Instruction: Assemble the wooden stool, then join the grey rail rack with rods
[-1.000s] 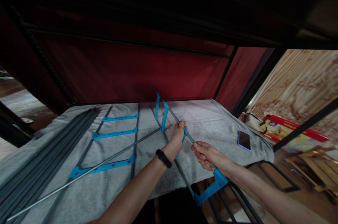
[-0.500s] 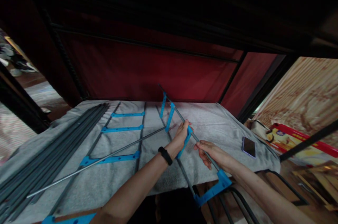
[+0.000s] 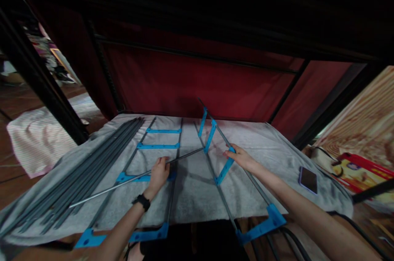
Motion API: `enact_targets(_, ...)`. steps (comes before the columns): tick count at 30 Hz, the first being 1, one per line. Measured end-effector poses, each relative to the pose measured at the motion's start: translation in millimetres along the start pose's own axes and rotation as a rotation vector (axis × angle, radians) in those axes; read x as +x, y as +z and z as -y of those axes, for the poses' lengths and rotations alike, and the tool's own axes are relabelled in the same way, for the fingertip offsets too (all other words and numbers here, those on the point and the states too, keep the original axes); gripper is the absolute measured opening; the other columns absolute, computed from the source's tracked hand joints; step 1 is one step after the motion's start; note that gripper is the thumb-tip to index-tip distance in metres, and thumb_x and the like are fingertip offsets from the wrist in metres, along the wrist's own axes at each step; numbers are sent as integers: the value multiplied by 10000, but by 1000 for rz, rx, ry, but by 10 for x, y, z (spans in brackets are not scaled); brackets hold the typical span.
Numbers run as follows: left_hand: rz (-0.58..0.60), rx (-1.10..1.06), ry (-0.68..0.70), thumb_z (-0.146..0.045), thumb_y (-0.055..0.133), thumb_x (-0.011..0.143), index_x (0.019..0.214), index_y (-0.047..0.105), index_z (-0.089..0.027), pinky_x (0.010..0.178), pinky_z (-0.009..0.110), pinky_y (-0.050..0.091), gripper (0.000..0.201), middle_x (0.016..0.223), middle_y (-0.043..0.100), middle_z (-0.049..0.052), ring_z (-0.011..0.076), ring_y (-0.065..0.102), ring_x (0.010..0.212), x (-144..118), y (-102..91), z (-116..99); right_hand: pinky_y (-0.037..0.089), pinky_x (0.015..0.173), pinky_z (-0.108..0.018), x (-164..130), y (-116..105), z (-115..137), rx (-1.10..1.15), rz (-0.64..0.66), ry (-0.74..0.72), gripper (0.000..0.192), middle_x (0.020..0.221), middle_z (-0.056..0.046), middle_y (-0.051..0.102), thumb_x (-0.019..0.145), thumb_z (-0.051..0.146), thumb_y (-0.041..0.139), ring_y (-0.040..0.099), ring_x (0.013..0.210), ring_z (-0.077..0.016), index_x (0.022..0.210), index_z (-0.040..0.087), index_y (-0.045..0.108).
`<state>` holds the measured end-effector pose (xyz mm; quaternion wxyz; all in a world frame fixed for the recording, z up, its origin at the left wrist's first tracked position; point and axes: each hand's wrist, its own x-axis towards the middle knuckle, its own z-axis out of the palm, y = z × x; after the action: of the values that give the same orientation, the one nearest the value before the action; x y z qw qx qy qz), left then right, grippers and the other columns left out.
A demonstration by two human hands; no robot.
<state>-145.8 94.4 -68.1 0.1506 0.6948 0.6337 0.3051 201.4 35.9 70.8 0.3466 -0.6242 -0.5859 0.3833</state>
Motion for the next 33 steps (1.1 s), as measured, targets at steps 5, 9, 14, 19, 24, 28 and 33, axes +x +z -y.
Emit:
enact_targets(5, 149, 303, 8, -206, 438, 923, 1196, 609, -148, 975, 424, 431, 327, 1190, 663, 167, 298, 609, 1101, -67, -125, 373, 461, 547, -225, 189, 17, 135, 175, 1, 103, 191, 660, 7, 652, 804, 323, 628, 593, 565, -124, 921, 178, 587)
enact_targets(9, 249, 308, 132, -168, 372, 948, 1213, 631, -138, 978, 388, 438, 371, 1148, 682, 173, 285, 627, 1092, -44, -89, 388, 408, 516, -225, 263, -93, 160, 115, -2, 28, 283, 544, 28, 570, 801, 445, 641, 515, 496, -102, 712, 195, 540)
enact_targets(14, 232, 219, 227, -124, 359, 929, 1244, 641, -167, 1013, 399, 455, 425, 1195, 684, 154, 282, 634, 1128, -177, -143, 342, 392, 526, -240, 269, -246, -8, 106, -26, -12, 330, 540, 29, 557, 782, 501, 633, 500, 500, -101, 710, 192, 539)
enact_targets(19, 357, 161, 345, -99, 345, 908, 1325, 621, -218, 1041, 402, 478, 514, 1271, 684, 89, 260, 643, 1151, -548, -210, 395, 441, 565, -254, 258, -331, -192, 297, -75, 15, 328, 555, 66, 548, 703, 426, 682, 501, 501, -101, 899, 183, 579)
enact_targets(24, 413, 308, 376, 0, 339, 819, 1371, 600, -190, 1032, 422, 498, 639, 1237, 696, 105, 253, 647, 1148, -764, -209, 356, 442, 536, -254, 266, -346, -269, 412, -82, 13, 353, 533, 73, 557, 640, 401, 742, 507, 480, -105, 896, 203, 599)
enact_targets(28, 427, 330, 380, 12, 325, 833, 1386, 590, -201, 1034, 394, 497, 649, 1234, 696, 100, 230, 651, 1144, -793, -177, 273, 419, 500, -250, 283, -276, -255, 425, -78, 13, 320, 522, 72, 563, 667, 398, 740, 511, 466, -107, 894, 213, 611)
enact_targets(33, 452, 328, 373, -7, 324, 853, 1394, 583, -206, 1054, 402, 482, 632, 1258, 689, 98, 228, 641, 1167, -810, -135, 298, 416, 503, -253, 253, -220, -182, 489, -65, 23, 311, 508, 69, 559, 663, 392, 736, 506, 460, -111, 884, 206, 621)
